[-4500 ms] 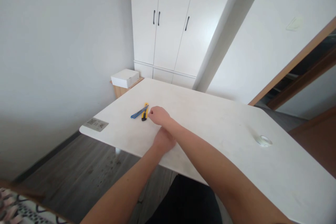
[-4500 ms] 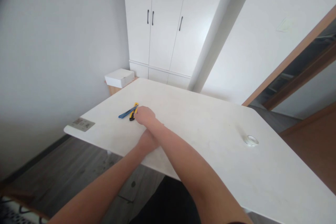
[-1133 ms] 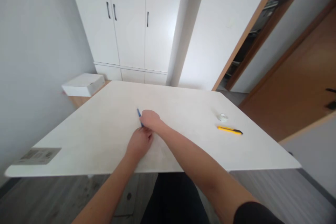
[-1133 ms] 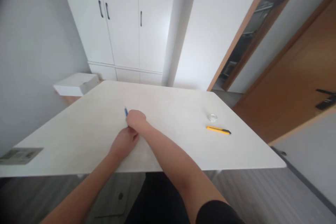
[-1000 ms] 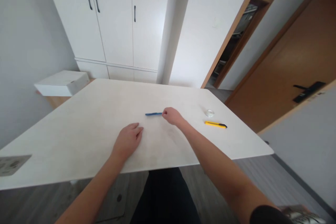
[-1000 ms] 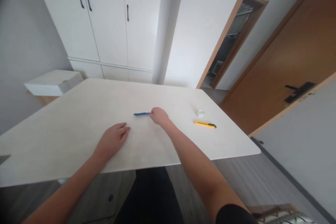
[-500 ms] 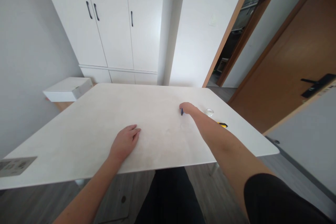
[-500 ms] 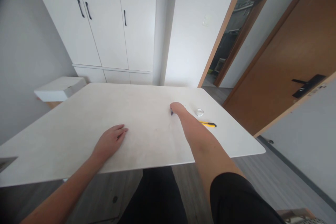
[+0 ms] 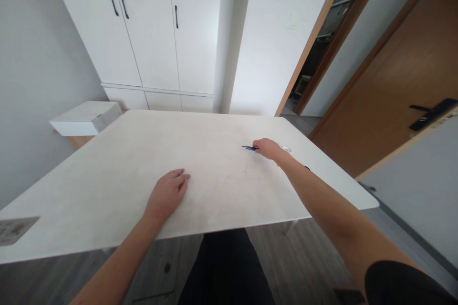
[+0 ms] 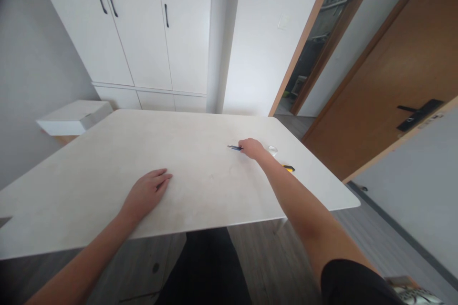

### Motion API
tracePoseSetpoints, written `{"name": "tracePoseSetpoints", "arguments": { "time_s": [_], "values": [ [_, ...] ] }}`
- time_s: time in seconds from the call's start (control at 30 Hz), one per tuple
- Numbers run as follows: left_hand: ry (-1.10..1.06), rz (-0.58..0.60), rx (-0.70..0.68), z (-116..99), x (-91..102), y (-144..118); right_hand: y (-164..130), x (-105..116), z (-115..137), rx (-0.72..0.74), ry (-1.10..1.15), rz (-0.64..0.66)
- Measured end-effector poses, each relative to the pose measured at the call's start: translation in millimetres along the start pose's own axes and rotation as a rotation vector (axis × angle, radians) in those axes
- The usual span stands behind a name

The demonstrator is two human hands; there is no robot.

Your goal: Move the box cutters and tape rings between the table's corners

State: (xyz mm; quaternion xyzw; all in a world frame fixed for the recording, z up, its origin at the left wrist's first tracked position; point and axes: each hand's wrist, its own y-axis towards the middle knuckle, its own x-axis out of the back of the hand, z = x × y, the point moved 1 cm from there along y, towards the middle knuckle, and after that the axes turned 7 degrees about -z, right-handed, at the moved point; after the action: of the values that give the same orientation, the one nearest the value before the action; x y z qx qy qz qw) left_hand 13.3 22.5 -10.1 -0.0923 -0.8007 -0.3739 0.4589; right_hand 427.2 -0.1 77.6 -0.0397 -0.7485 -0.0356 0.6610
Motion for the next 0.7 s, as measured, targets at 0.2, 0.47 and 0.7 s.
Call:
{"name": "tracePoseSetpoints", "arguments": {
  "time_s": [0.2, 0.47, 0.7],
  "values": [
    [0.004, -0.005, -0.009, 0, -1.3, 1, -99, 7, -63, -0.18, -0.001, 0.129],
    [0.021, -0.003, -0.014, 1, -2.1, 1, -157, -19, -93, -0.265, -0.013, 0.112],
    [0.022, 0.001, -0.006, 0, -0.1, 2, -151, -11, -75, -0.313, -0.009, 0.058]
  ]
}}
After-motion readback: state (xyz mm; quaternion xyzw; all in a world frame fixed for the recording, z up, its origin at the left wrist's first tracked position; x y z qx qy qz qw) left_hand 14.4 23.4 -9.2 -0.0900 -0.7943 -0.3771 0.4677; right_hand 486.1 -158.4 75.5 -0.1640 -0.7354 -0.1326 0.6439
